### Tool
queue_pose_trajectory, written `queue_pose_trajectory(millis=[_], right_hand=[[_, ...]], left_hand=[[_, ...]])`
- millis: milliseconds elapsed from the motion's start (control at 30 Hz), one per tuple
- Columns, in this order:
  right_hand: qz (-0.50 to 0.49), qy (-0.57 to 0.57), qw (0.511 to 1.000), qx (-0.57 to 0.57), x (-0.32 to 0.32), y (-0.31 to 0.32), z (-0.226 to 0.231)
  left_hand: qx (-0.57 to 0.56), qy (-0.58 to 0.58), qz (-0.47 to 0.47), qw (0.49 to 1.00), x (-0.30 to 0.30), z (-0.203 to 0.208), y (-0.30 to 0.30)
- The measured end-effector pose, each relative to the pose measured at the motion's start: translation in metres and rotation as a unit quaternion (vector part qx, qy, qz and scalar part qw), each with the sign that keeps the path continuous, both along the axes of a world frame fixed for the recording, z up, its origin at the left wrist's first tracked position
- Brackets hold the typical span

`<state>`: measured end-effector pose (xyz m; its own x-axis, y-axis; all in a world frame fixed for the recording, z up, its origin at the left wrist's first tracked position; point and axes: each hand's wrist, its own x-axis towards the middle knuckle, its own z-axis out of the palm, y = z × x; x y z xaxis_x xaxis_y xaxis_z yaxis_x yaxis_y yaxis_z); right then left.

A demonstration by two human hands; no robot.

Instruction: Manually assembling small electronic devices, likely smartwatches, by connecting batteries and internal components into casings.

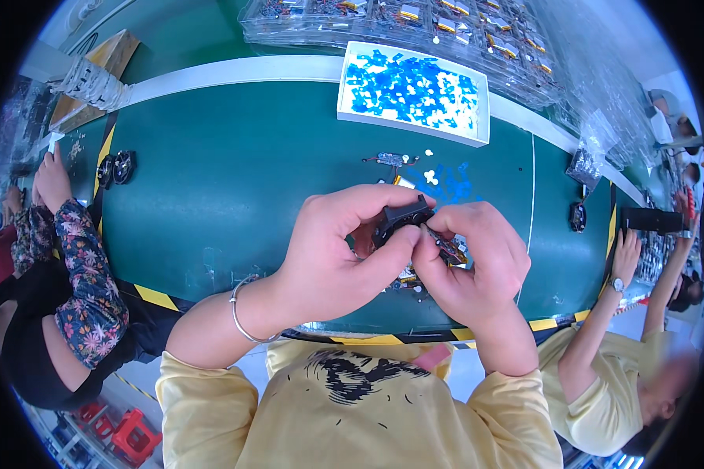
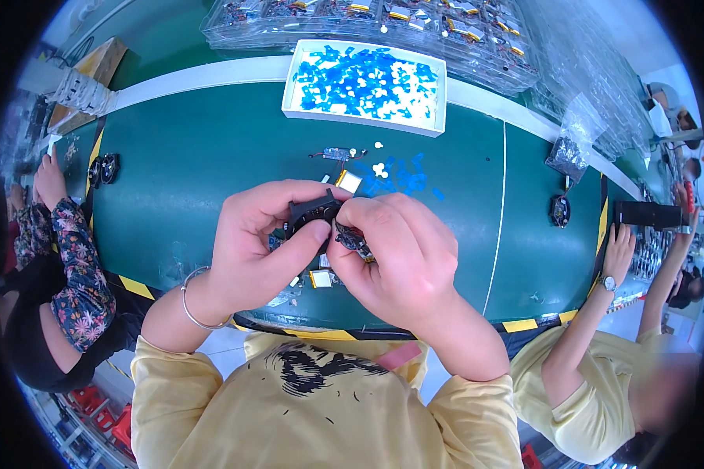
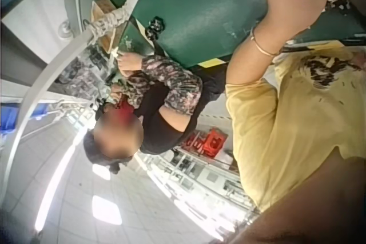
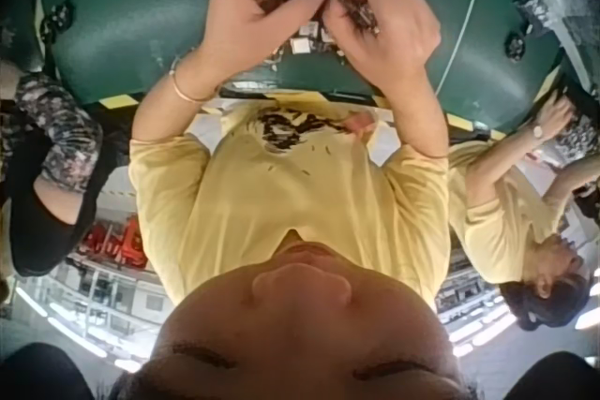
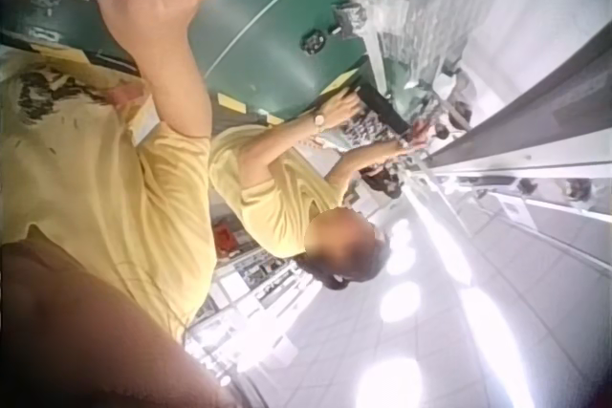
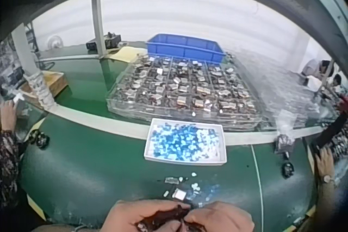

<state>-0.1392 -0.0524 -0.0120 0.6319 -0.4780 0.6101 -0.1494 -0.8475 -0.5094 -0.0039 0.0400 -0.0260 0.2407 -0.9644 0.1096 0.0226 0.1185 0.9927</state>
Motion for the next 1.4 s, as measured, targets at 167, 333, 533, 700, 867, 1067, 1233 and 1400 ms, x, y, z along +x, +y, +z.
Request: queue_pose_trajectory(millis=[167, 333, 533, 700, 867, 1067, 1233, 1400], right_hand=[[0.049, -0.008, 0.988, 0.145, -0.004, 0.001, -0.001], [0.107, -0.026, 0.818, 0.564, -0.002, -0.01, -0.001], [0.189, -0.058, 0.691, 0.695, -0.005, -0.023, -0.008], [0.162, -0.066, 0.718, 0.673, -0.013, -0.027, -0.007], [0.165, -0.088, 0.736, 0.651, -0.015, -0.031, -0.008], [0.09, -0.069, 0.83, 0.546, -0.015, -0.023, 0.002], [0.12, -0.072, 0.885, 0.445, -0.02, -0.03, -0.001], [0.103, -0.026, 0.929, 0.354, -0.024, -0.037, -0.006]], left_hand=[[0.013, 0.068, 0.03, 0.997, 0.002, -0.006, -0.007], [0.03, 0.083, -0.004, 0.996, 0.012, -0.008, -0.011], [0.095, 0.282, -0.012, 0.955, 0.014, -0.006, -0.014], [0.064, 0.226, 0.003, 0.972, 0.009, -0.006, -0.014], [0.062, 0.194, 0.008, 0.979, 0.006, -0.006, -0.015], [0.088, 0.223, -0.003, 0.971, 0.006, 0.0, -0.012], [0.097, 0.209, -0.011, 0.973, 0.01, -0.008, -0.013], [0.113, 0.275, -0.093, 0.95, 0.011, -0.007, -0.013]])
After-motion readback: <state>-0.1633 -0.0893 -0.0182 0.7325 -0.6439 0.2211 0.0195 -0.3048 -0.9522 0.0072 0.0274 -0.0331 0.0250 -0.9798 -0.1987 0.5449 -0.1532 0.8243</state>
